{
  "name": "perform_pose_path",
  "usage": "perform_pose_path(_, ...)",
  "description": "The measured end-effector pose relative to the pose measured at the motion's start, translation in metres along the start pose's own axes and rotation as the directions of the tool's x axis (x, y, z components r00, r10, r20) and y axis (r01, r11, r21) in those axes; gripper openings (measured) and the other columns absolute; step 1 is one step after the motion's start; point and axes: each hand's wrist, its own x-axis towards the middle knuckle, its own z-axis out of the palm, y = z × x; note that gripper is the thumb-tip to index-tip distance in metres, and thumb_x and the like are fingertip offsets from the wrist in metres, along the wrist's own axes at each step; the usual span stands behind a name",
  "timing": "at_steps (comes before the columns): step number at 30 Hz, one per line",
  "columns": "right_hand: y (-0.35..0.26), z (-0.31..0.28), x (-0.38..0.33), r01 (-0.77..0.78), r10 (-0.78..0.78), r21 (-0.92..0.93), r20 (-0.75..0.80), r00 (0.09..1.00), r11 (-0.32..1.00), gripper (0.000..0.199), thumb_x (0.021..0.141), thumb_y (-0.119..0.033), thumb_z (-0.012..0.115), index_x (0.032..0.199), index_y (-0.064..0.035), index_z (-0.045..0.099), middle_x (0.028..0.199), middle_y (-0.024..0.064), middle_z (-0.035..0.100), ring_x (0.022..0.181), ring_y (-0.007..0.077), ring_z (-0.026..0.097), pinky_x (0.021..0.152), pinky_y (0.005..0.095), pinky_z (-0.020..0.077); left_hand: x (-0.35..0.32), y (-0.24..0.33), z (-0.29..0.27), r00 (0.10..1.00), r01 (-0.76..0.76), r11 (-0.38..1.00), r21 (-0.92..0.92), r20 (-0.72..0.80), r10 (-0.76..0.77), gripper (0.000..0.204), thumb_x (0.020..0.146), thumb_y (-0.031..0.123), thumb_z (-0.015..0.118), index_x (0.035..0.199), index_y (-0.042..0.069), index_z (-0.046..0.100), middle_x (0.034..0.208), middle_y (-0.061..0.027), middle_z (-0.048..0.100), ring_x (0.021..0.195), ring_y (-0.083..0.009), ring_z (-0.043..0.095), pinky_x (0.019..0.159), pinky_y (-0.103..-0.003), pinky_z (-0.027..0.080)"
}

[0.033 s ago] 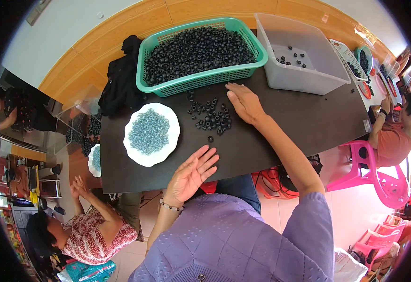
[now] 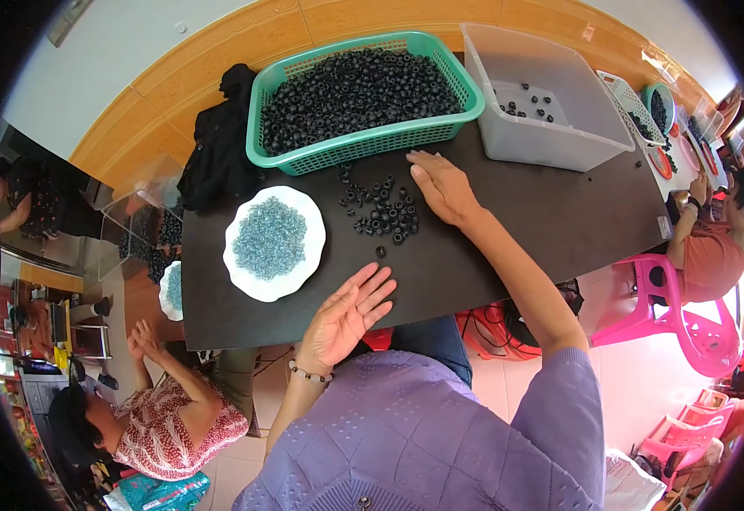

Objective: The person picks up a black plastic component and a small blue bead by hand, inserts the bead into the component, and places the assembled piece onto the table. They repeat this process, occasionally reaching into a green basket or a white plate to gather more parts.

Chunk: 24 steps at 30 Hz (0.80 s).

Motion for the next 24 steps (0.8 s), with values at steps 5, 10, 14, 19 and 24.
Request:
perform_pose_path(5,-0.012,0.007,-0.008,0.036,-0.041,0.085,0.067,0.997,0.996,0.039,0.099,-0.025,0.043,0.125,0.0006,0.057,0.131,0.0213,0.055,0.128,0.0342,0.047,0.112,0.0433,0.0294,0.0,-0.001,-0.004,1.0,-0.007,1.0,-0.01,0.008,0.007,0.048,0.102,0.016,0.041,0.145,-0.002,0.029,0.149,-0.0201,0.033,0.138,-0.0313,0.035,0.112,-0.043,0.035)
perform_pose_path(10,-0.031,0.006,-0.015,0.031,-0.061,0.178,0.164,0.985,0.983,0.042,0.101,-0.029,0.04,0.126,0.0011,0.056,0.134,0.0213,0.053,0.132,0.0337,0.044,0.115,0.0445,0.0241,0.0,-0.001,-0.006,1.0,-0.001,0.999,-0.041,0.03,0.002,0.049,0.101,0.016,0.042,0.145,-0.001,0.028,0.15,-0.02,0.032,0.139,-0.0319,0.033,0.113,-0.044,0.033)
perform_pose_path(14,-0.038,0.003,-0.019,0.044,-0.083,0.199,0.189,0.979,0.979,0.044,0.102,-0.031,0.039,0.127,0.0007,0.056,0.135,0.0213,0.052,0.132,0.0357,0.043,0.113,0.0451,0.0269,0.0,-0.001,-0.006,0.999,-0.003,0.999,-0.054,0.035,0.005,0.05,0.101,0.016,0.043,0.145,-0.001,0.027,0.151,-0.0203,0.029,0.139,-0.0321,0.032,0.113,-0.045,0.032)
perform_pose_path(19,-0.053,-0.006,-0.024,0.124,-0.127,0.178,0.005,0.992,0.976,0.034,0.087,-0.019,0.065,0.116,-0.0017,0.063,0.118,0.0188,0.062,0.11,0.0352,0.057,0.1,0.0434,0.0394,-0.001,-0.001,-0.004,1.0,-0.011,0.997,-0.077,0.023,0.013,0.051,0.099,0.012,0.044,0.145,-0.002,0.027,0.152,-0.021,0.027,0.14,-0.0322,0.031,0.113,-0.045,0.033)
perform_pose_path(24,-0.085,-0.017,-0.035,0.308,-0.311,0.042,0.117,0.943,0.95,0.037,0.07,-0.015,0.077,0.105,-0.0089,0.066,0.108,0.0114,0.06,0.102,0.0313,0.052,0.092,0.042,0.0415,-0.003,-0.003,-0.006,0.999,-0.036,0.998,0.051,0.014,0.035,0.051,0.093,0.002,0.045,0.142,-0.004,0.033,0.147,-0.022,0.035,0.135,-0.0309,0.04,0.109,-0.042,0.038)
